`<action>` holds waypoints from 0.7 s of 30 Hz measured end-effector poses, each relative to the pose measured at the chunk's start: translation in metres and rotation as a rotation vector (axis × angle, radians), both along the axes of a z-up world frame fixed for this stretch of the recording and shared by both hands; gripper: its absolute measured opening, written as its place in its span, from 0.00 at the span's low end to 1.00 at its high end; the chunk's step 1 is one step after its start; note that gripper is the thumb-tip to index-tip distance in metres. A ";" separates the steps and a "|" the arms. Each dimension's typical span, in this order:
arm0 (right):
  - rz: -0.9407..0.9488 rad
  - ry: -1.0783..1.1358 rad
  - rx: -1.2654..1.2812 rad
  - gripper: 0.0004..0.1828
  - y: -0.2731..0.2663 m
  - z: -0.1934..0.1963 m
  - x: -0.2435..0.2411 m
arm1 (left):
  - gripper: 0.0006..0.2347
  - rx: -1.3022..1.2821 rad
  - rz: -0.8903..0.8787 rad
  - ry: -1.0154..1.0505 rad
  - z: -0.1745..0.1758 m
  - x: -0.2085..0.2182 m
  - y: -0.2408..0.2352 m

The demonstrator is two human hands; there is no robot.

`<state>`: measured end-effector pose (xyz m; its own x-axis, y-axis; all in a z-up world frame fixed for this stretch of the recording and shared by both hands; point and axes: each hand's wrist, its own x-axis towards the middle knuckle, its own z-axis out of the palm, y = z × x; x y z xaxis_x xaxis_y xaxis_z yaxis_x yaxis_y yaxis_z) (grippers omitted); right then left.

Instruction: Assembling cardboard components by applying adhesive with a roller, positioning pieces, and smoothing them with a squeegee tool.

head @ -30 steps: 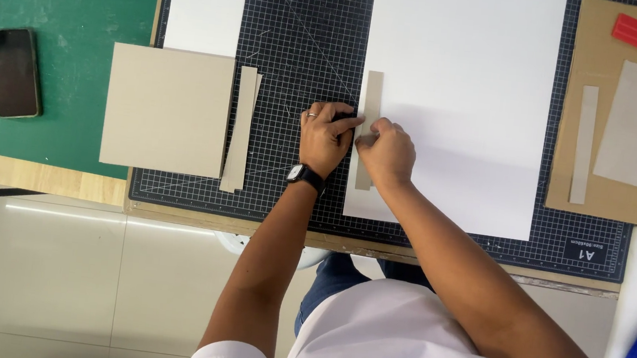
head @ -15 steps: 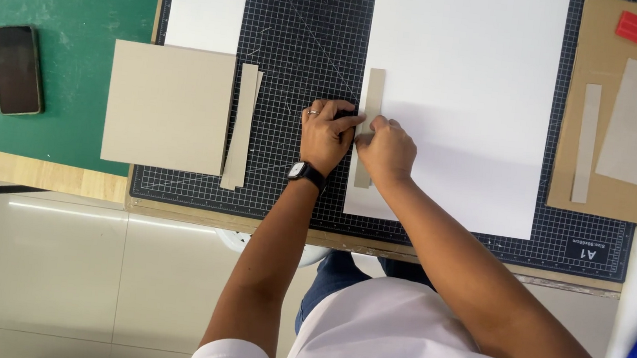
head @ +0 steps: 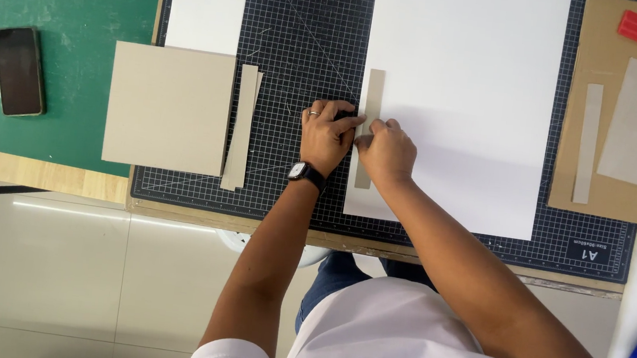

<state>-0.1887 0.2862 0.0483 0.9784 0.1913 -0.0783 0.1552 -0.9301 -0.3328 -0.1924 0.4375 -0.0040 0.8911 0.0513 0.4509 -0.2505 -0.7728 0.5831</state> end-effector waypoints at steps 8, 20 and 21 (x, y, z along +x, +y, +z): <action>0.080 -0.061 0.015 0.19 -0.011 0.005 -0.009 | 0.12 0.040 -0.008 0.037 0.008 -0.002 0.001; 0.489 -0.504 0.278 0.02 -0.052 0.014 -0.083 | 0.11 0.129 -0.020 0.319 0.011 0.060 -0.012; 0.518 -0.552 0.258 0.03 -0.054 0.009 -0.084 | 0.11 0.138 -0.028 0.329 0.010 0.066 -0.015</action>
